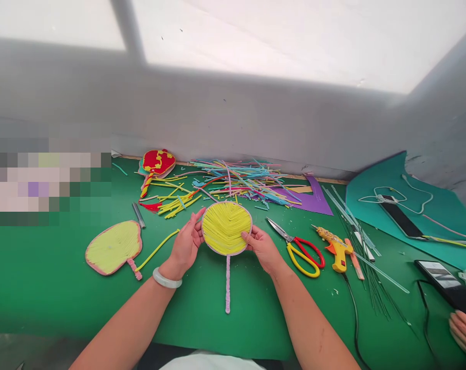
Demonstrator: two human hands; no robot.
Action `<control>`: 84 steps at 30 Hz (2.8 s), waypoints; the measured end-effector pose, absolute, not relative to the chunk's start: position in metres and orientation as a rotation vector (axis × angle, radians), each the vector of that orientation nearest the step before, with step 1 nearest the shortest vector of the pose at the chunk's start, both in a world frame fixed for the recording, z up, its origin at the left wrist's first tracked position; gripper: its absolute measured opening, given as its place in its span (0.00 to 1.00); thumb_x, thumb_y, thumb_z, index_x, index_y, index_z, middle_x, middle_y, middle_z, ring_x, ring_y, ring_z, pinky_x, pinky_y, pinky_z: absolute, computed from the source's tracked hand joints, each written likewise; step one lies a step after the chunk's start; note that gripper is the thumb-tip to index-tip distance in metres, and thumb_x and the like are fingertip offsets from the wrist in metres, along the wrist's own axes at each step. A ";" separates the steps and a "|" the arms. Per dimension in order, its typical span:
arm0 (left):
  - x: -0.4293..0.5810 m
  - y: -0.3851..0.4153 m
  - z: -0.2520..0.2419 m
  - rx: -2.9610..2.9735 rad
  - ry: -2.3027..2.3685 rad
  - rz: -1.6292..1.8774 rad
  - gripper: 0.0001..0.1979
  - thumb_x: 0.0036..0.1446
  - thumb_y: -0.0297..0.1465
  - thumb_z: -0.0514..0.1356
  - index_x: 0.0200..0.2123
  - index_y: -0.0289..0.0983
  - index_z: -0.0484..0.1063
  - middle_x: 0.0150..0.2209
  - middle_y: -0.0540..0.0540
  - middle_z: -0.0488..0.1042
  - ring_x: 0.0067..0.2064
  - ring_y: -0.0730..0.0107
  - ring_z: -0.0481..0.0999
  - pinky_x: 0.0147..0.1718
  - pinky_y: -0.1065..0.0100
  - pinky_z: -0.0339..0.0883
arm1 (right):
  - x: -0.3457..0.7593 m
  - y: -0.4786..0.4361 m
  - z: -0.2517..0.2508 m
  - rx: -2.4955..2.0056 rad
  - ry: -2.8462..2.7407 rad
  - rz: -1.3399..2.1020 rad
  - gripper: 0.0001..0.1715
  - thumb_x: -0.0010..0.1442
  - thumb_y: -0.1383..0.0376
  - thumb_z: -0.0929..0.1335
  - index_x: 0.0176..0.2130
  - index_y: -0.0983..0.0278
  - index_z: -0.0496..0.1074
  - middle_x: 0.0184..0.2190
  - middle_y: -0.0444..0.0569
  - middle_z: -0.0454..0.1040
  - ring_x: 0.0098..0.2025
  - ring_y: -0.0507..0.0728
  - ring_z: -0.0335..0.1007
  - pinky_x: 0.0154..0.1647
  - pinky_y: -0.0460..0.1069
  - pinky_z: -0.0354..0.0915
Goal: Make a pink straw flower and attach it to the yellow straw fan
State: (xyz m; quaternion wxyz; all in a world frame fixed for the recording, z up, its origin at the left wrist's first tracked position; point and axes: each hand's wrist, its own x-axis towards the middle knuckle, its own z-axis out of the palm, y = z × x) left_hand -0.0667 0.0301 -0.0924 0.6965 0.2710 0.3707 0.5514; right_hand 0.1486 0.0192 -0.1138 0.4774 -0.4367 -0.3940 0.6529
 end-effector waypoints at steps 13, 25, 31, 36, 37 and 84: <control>-0.054 0.022 -0.096 0.843 0.793 0.810 0.22 0.52 0.36 0.69 0.48 0.34 0.73 0.50 0.37 0.78 0.48 0.57 0.80 0.50 0.59 0.72 | 0.146 0.024 -0.115 -0.873 -0.752 1.541 0.26 0.50 0.59 0.77 0.48 0.57 0.71 0.45 0.45 0.80 0.47 0.58 0.77 0.48 0.55 0.72; -0.051 0.017 -0.099 0.981 0.852 0.701 0.23 0.45 0.42 0.72 0.39 0.32 0.74 0.34 0.43 0.80 0.32 0.65 0.80 0.35 0.64 0.74 | 0.143 0.021 -0.106 -0.826 -0.779 1.601 0.23 0.59 0.53 0.71 0.51 0.58 0.70 0.47 0.48 0.78 0.46 0.58 0.76 0.51 0.56 0.70; -0.053 0.020 -0.101 1.009 0.884 0.785 0.22 0.48 0.42 0.70 0.40 0.34 0.72 0.36 0.42 0.79 0.35 0.64 0.80 0.38 0.62 0.74 | 0.145 0.021 -0.110 -0.871 -0.755 1.650 0.26 0.59 0.52 0.70 0.54 0.60 0.68 0.45 0.51 0.79 0.46 0.59 0.77 0.50 0.56 0.70; -0.051 0.015 -0.099 1.049 0.880 0.646 0.20 0.50 0.42 0.68 0.40 0.35 0.72 0.40 0.38 0.80 0.37 0.61 0.82 0.38 0.62 0.74 | 0.145 0.023 -0.115 -1.066 -0.910 1.449 0.28 0.62 0.47 0.65 0.54 0.61 0.67 0.46 0.53 0.78 0.46 0.60 0.77 0.48 0.57 0.71; -0.051 0.013 -0.098 1.065 0.870 0.575 0.19 0.51 0.43 0.67 0.38 0.34 0.73 0.39 0.37 0.81 0.36 0.60 0.82 0.37 0.62 0.75 | 0.146 0.024 -0.117 -1.158 -0.956 1.324 0.28 0.62 0.46 0.64 0.54 0.61 0.67 0.46 0.54 0.78 0.46 0.60 0.77 0.48 0.58 0.71; -0.060 0.024 -0.144 2.388 1.274 0.443 0.29 0.65 0.41 0.53 0.67 0.44 0.54 0.70 0.40 0.49 0.72 0.52 0.42 0.65 0.39 0.32 | 0.133 0.018 -0.135 -1.750 -2.441 0.308 0.35 0.70 0.50 0.51 0.70 0.60 0.45 0.71 0.48 0.42 0.73 0.60 0.33 0.70 0.65 0.31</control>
